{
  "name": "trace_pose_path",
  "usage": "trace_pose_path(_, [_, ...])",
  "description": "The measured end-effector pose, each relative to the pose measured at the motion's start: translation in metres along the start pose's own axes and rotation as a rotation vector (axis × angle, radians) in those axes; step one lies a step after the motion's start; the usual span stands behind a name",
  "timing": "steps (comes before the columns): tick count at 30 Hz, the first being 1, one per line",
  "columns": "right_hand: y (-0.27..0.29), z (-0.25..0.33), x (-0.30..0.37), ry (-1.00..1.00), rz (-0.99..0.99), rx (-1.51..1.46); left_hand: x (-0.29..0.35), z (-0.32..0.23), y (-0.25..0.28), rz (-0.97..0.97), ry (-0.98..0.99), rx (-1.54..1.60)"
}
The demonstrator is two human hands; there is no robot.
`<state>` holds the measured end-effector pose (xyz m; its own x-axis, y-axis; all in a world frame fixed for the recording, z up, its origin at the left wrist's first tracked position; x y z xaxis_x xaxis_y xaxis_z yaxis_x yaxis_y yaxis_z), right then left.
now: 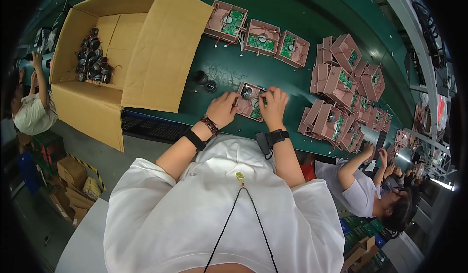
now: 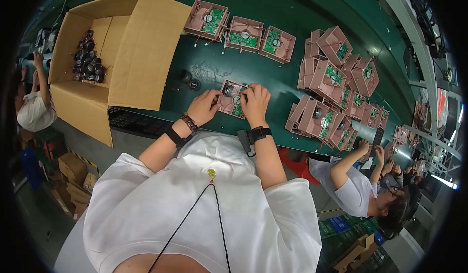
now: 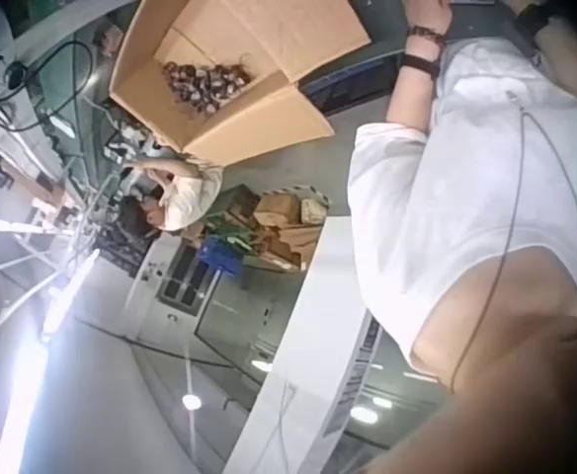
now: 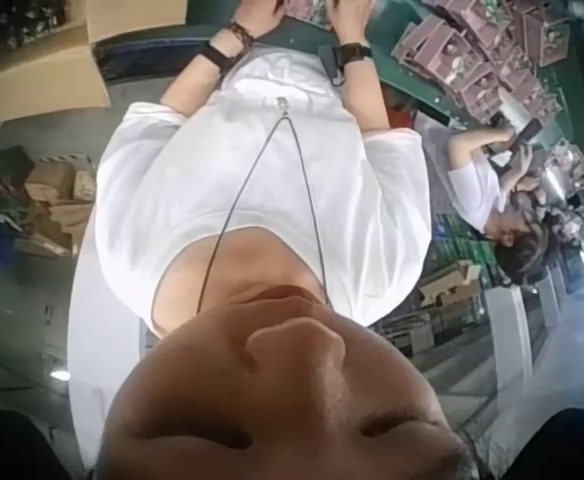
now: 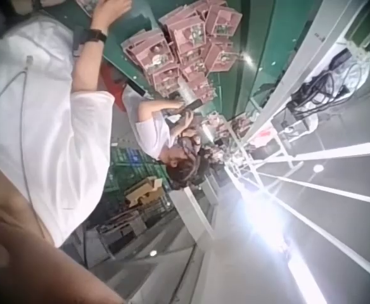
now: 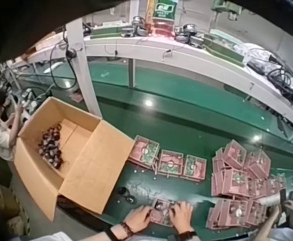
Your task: The person picks up a speaker from a box, places it into a plastic housing, and presses it into position. They then route the speaker wires through the housing, connect the wire terminal to the circuit board, and place the assembled unit onto a stack.
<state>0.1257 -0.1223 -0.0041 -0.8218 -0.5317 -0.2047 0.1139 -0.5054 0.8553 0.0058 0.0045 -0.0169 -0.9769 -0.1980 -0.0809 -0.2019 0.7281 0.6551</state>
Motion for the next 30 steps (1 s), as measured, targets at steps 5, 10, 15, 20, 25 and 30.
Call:
trace_pose_path(5, [0.003, 0.009, -0.013, 0.021, 0.096, 0.152, -0.002, 0.000, 0.000, 0.002, -0.011, -0.005])
trace_pose_path(10, [-0.003, 0.009, -0.026, -0.102, 0.252, 0.212, -0.004, 0.004, -0.003, 0.004, -0.027, 0.011])
trace_pose_path(15, [-0.014, -0.003, -0.030, -0.059, 0.438, 0.262, -0.004, 0.002, -0.002, 0.017, -0.019, 0.074])
trace_pose_path(20, [-0.013, 0.000, -0.031, -0.056, 0.413, 0.299, -0.003, -0.001, -0.001, 0.050, 0.020, 0.142])
trace_pose_path(25, [-0.010, 0.006, -0.041, -0.102, 0.412, 0.313, -0.005, 0.010, -0.005, 0.014, 0.141, 0.182])
trace_pose_path(30, [-0.008, -0.002, -0.028, 0.017, 0.347, 0.196, -0.015, 0.016, -0.017, 0.120, 0.177, -0.067])
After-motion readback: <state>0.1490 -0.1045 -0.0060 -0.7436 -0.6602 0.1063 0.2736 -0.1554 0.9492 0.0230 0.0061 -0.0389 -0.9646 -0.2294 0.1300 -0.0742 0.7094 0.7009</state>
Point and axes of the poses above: each hand's wrist, its own x-axis away from the middle knuckle, its own y-axis out of the back of the hand, z = x × y, the point moved 4 cm from there along -x, towards the middle knuckle, and after that the axes turned 13 degrees about -y, right-handed, at the moved point
